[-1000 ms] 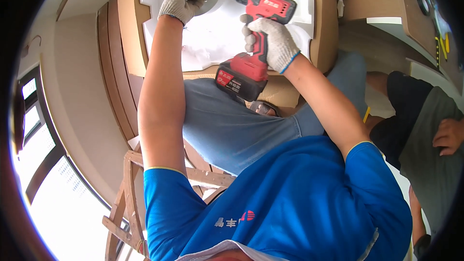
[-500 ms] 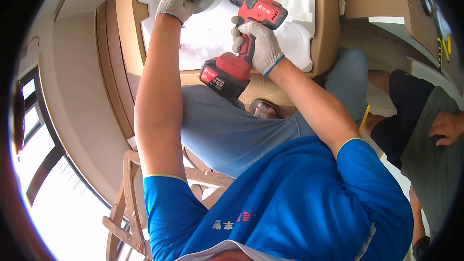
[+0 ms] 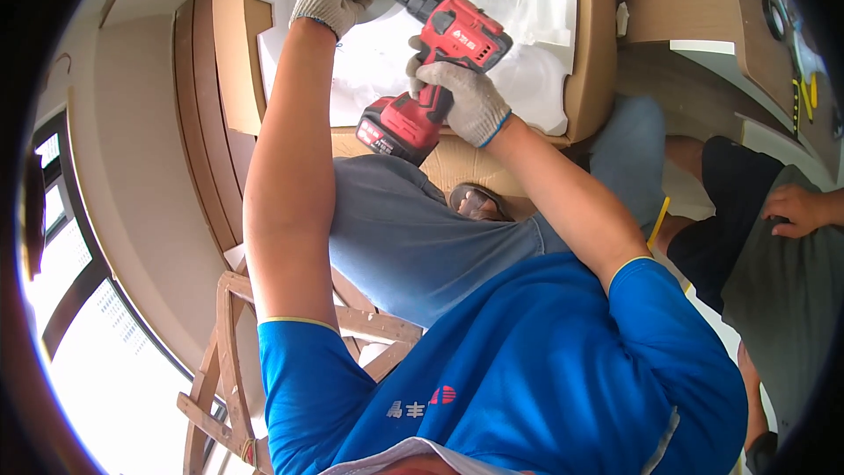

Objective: Assembling and installing a ceiling light fixture, including wiring and drilling.

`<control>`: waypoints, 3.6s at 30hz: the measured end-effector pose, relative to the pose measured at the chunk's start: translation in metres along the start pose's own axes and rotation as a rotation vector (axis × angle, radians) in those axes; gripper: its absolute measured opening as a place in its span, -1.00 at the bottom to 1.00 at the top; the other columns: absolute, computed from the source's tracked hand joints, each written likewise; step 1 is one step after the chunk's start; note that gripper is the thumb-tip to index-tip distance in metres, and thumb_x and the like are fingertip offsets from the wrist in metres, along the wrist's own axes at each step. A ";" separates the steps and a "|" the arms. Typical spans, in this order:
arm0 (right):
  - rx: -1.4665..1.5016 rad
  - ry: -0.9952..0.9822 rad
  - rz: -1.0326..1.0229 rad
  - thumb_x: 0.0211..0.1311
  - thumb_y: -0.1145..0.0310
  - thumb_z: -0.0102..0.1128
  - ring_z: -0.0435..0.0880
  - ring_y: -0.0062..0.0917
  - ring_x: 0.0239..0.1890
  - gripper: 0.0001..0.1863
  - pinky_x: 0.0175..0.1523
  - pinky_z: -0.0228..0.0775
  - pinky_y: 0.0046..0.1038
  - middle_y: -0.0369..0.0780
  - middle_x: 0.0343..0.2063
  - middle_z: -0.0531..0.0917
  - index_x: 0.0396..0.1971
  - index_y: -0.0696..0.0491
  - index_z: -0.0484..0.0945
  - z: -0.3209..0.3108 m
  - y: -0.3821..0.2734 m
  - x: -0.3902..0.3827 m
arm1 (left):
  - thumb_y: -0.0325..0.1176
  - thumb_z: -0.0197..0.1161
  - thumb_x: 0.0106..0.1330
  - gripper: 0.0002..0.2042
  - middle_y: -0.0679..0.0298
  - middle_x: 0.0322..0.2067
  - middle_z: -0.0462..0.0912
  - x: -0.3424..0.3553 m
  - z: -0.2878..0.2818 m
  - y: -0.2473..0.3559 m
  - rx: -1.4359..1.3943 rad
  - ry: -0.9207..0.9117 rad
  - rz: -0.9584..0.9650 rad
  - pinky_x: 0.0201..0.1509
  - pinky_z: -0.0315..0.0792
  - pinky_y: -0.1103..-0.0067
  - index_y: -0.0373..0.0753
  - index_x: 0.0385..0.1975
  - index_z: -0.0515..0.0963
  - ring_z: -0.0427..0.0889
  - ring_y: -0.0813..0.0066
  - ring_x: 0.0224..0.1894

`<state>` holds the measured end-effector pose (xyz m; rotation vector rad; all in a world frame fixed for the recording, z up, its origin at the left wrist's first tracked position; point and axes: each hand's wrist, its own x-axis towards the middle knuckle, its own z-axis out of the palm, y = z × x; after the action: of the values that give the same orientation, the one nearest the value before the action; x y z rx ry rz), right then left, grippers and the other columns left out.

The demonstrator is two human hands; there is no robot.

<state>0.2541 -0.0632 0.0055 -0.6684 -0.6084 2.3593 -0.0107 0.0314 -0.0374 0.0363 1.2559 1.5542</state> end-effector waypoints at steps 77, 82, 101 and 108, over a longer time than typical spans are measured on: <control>-2.557 -0.721 -0.258 0.24 0.45 0.16 0.73 -0.16 -0.13 -0.65 -0.06 0.61 -0.16 -0.08 -0.13 0.66 0.04 0.01 0.47 0.010 -0.160 0.056 | -0.55 0.19 0.30 -0.83 0.41 -0.57 0.57 -0.028 0.024 0.002 0.116 -0.009 0.030 -0.55 0.49 0.59 -0.05 -0.46 0.53 0.53 0.55 -0.60; -2.535 -0.719 -0.238 0.22 0.48 0.17 0.71 -0.16 -0.08 -0.64 -0.01 0.59 -0.19 -0.09 -0.11 0.67 0.05 0.02 0.47 0.011 -0.157 0.058 | -0.54 0.19 0.31 -0.83 0.42 -0.57 0.57 -0.022 0.014 0.003 0.104 -0.049 0.023 -0.55 0.49 0.59 -0.04 -0.47 0.53 0.54 0.55 -0.60; -2.587 -0.669 -0.227 0.21 0.49 0.17 0.71 -0.14 -0.11 -0.71 -0.04 0.59 -0.19 -0.07 -0.14 0.66 -0.06 0.06 0.49 0.012 -0.155 0.056 | -0.56 0.19 0.29 -0.81 0.43 -0.58 0.57 -0.024 0.016 0.002 0.106 -0.035 0.047 -0.55 0.47 0.63 -0.02 -0.49 0.53 0.52 0.59 -0.61; -2.579 -0.635 -0.274 0.19 0.51 0.17 0.73 -0.16 -0.12 -0.77 -0.05 0.60 -0.19 -0.06 -0.18 0.68 -0.12 0.08 0.53 0.010 -0.152 0.057 | -0.53 0.23 0.30 -0.82 0.42 -0.59 0.55 -0.023 0.014 0.004 0.110 -0.061 0.025 -0.57 0.46 0.62 -0.03 -0.49 0.54 0.51 0.58 -0.62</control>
<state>0.2733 0.0793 0.0812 -0.3929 -3.3792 0.0704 0.0044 0.0246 -0.0158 0.1696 1.2962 1.4936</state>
